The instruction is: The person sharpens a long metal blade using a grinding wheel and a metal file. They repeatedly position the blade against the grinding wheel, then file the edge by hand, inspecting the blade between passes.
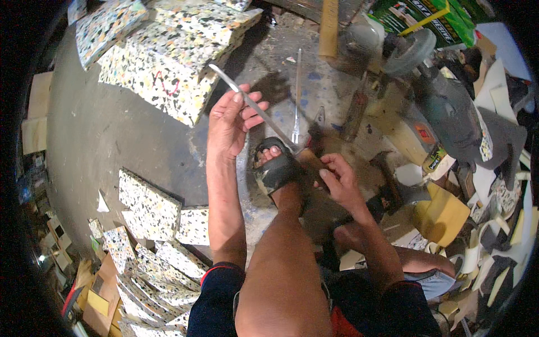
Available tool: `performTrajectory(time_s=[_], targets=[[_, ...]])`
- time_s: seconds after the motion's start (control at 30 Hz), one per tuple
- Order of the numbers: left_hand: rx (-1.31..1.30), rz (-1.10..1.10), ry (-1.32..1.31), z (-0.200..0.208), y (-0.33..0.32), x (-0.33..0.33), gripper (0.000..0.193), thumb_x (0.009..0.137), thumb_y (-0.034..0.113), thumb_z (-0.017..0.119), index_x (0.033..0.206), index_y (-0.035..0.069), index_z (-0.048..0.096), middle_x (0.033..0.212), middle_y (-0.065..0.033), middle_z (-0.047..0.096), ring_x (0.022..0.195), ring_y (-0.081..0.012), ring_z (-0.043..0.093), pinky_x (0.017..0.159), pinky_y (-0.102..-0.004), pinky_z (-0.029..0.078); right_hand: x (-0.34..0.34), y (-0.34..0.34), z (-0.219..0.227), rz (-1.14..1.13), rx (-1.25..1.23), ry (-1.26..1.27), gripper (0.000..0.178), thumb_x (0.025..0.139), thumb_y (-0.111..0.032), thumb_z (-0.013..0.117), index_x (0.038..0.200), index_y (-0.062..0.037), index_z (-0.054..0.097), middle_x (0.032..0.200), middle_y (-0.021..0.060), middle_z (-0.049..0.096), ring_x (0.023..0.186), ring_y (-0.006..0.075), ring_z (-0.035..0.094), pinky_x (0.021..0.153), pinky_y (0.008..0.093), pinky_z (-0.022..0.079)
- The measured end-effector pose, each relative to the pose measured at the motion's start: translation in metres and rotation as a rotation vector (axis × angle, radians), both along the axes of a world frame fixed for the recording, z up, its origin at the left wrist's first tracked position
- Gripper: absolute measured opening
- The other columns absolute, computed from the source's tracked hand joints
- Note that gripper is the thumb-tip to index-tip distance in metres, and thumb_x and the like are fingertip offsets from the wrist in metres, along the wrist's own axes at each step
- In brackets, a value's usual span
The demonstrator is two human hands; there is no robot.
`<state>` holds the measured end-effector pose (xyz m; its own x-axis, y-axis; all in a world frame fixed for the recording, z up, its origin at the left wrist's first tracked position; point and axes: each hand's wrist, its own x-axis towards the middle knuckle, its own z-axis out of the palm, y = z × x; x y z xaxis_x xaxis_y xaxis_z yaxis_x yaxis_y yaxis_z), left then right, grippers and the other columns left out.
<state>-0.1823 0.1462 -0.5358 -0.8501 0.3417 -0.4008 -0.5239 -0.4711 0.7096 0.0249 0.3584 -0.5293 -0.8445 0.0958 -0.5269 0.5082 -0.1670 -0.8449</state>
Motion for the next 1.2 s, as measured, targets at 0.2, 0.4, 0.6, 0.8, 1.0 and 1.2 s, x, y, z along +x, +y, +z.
performTrajectory(time_s=[0.2, 0.4, 0.6, 0.8, 1.0, 1.2], targets=[[-0.001, 0.004, -0.006, -0.011, -0.002, 0.003, 0.027, 0.100, 0.018, 0.060, 0.121, 0.002, 0.063, 0.106, -0.0171, 0.072, 0.090, -0.0301, 0.074, 0.071, -0.0371, 0.065, 0.002, 0.003, -0.002, 0.052, 0.037, 0.040, 0.023, 0.096, -0.003, 0.055, 0.119, -0.0002, 0.049, 0.095, 0.0071, 0.064, 0.078, 0.0120, 0.063, 0.071, 0.0278, 0.052], [-0.172, 0.001, -0.024, -0.023, -0.001, 0.013, 0.031, 0.098, 0.024, 0.063, 0.121, 0.003, 0.063, 0.103, -0.0126, 0.072, 0.086, -0.0216, 0.071, 0.070, -0.0342, 0.061, 0.008, -0.007, -0.009, -0.038, 0.003, -0.018, 0.024, 0.096, -0.005, 0.056, 0.119, 0.0001, 0.048, 0.095, 0.0079, 0.064, 0.077, 0.0117, 0.063, 0.071, 0.0276, 0.052], [-0.275, -0.280, -0.207, -0.034, 0.022, 0.083, 0.037, 0.095, 0.029, 0.069, 0.122, 0.005, 0.063, 0.107, -0.0070, 0.070, 0.088, -0.0143, 0.068, 0.075, -0.0296, 0.056, 0.002, -0.040, -0.036, -0.174, 0.083, 0.022, 0.029, 0.096, -0.005, 0.058, 0.122, 0.0005, 0.048, 0.105, 0.0102, 0.063, 0.079, 0.0143, 0.064, 0.072, 0.0301, 0.052], [-0.411, -0.164, -0.084, -0.053, 0.013, 0.118, 0.023, 0.102, 0.025, 0.058, 0.106, 0.003, 0.061, 0.090, -0.0043, 0.068, 0.074, -0.0116, 0.062, 0.067, -0.0265, 0.052, -0.014, -0.054, -0.049, -0.038, 0.511, 0.092, 0.016, 0.095, -0.011, 0.060, 0.107, 0.0002, 0.062, 0.085, 0.0135, 0.068, 0.071, 0.0219, 0.067, 0.067, 0.0339, 0.052], [-0.507, -0.136, -0.090, -0.052, 0.000, 0.105, 0.031, 0.103, 0.035, 0.054, 0.108, 0.004, 0.058, 0.083, -0.0072, 0.066, 0.063, -0.0137, 0.061, 0.055, -0.0277, 0.052, -0.043, -0.056, -0.092, 0.062, 0.828, 0.046, 0.016, 0.090, -0.016, 0.064, 0.099, -0.0016, 0.064, 0.083, 0.0226, 0.067, 0.077, 0.0407, 0.068, 0.068, 0.0499, 0.052], [-0.461, -0.062, -0.136, -0.052, 0.004, 0.113, 0.041, 0.105, 0.042, 0.046, 0.109, 0.004, 0.059, 0.079, -0.0078, 0.066, 0.058, -0.0145, 0.061, 0.051, -0.0277, 0.051, -0.067, -0.061, -0.101, 0.276, 0.990, -0.166, 0.017, 0.088, -0.015, 0.060, 0.088, 0.0000, 0.068, 0.080, 0.0245, 0.068, 0.077, 0.0411, 0.070, 0.069, 0.0515, 0.056]])
